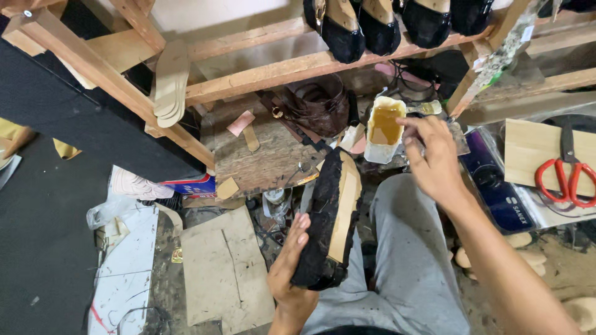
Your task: The person sits on the floor holding a black shoe, spreads glue by hand along the sole edge and insole, presses the sole and upper together, and at one point places finished shoes onto a wooden rack before continuing with another shoe.
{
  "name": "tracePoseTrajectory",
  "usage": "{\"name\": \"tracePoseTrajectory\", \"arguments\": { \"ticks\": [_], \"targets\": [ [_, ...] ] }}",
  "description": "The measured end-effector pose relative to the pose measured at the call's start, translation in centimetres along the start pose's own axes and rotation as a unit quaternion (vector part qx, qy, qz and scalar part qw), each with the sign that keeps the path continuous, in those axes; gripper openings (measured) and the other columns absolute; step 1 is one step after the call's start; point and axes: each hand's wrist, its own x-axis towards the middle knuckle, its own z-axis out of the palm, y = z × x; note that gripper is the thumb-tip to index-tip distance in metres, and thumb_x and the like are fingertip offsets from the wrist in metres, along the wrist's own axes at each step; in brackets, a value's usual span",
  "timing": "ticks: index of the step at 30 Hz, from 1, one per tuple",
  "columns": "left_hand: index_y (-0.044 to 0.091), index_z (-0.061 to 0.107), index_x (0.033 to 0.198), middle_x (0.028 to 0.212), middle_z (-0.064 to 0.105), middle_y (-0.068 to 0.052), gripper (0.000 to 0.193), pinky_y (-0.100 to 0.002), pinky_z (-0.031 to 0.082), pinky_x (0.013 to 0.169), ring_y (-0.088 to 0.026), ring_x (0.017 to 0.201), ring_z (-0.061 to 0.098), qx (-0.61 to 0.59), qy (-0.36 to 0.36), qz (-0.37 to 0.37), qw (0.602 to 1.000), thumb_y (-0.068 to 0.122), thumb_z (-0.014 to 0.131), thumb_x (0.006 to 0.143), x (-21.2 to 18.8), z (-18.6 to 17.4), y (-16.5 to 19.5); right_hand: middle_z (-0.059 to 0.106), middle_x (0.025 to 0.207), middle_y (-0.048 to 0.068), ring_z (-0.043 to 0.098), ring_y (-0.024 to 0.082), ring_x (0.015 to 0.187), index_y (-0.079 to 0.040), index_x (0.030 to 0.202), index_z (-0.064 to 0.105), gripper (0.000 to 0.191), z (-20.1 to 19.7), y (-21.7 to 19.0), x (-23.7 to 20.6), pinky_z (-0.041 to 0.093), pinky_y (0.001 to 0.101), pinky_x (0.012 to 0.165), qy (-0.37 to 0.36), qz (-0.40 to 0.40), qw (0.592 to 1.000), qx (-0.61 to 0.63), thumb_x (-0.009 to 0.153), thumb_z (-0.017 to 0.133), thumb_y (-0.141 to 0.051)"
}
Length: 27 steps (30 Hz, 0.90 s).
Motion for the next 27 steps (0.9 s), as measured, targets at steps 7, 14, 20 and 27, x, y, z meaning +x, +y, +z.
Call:
{"name": "tracePoseTrajectory", "arguments": {
  "ticks": [7, 14, 20, 27],
  "targets": [
    [-0.003, 0.059, 0.135, 0.139, 0.065, -0.024, 0.049, -0.055, 0.043, 0.12, -0.041, 0.137, 0.061, 0.029, 0.017, -0.033, 0.999, -0.01, 0.069, 0.087, -0.5, 0.3, -1.0, 0.051, 0.13, 0.022, 0.046, 0.045, 0.123, -0.016, 0.123, 0.075, 0.058, 5.3, 6.9, 3.5, 0.04, 0.0524, 0.1, -0.098, -0.077, 0.952, -0.278, 0.069, 0.063, 0.0],
    [0.002, 0.059, 0.135, 0.141, 0.064, -0.021, 0.045, -0.063, 0.041, 0.124, -0.039, 0.138, 0.061, 0.039, 0.014, 0.008, 0.999, -0.007, 0.068, 0.093, -0.4, 0.5, -1.7, 0.065, 0.135, 0.011, 0.054, 0.035, 0.133, -0.012, 0.096, 0.079, 0.029, 3.1, 3.1, 1.5, 0.042, 0.0493, 0.109, -0.134, -0.033, 0.953, -0.269, 0.075, 0.062, 0.0],
    [0.005, 0.058, 0.135, 0.142, 0.062, -0.018, 0.044, -0.065, 0.04, 0.124, -0.038, 0.139, 0.059, 0.046, 0.007, 0.047, 0.998, -0.002, 0.071, 0.094, 0.3, 1.2, -1.8, 0.059, 0.145, 0.017, 0.046, 0.038, 0.147, -0.006, 0.118, 0.071, 0.032, -0.4, -7.2, -7.2, 0.031, 0.0509, 0.125, -0.058, -0.114, 0.98, 0.154, 0.097, 0.051, -0.018],
    [0.008, 0.06, 0.133, 0.141, 0.063, -0.017, 0.037, -0.07, 0.038, 0.125, -0.039, 0.14, 0.059, 0.032, -0.013, 0.09, 0.995, 0.002, 0.066, 0.098, 1.0, 1.5, -0.8, 0.042, 0.162, 0.025, 0.024, 0.041, 0.159, 0.004, 0.144, 0.058, 0.066, -1.1, -13.2, -10.3, 0.013, 0.0536, 0.129, -0.08, -0.074, 0.981, 0.158, 0.11, 0.03, -0.045]
  ]
}}
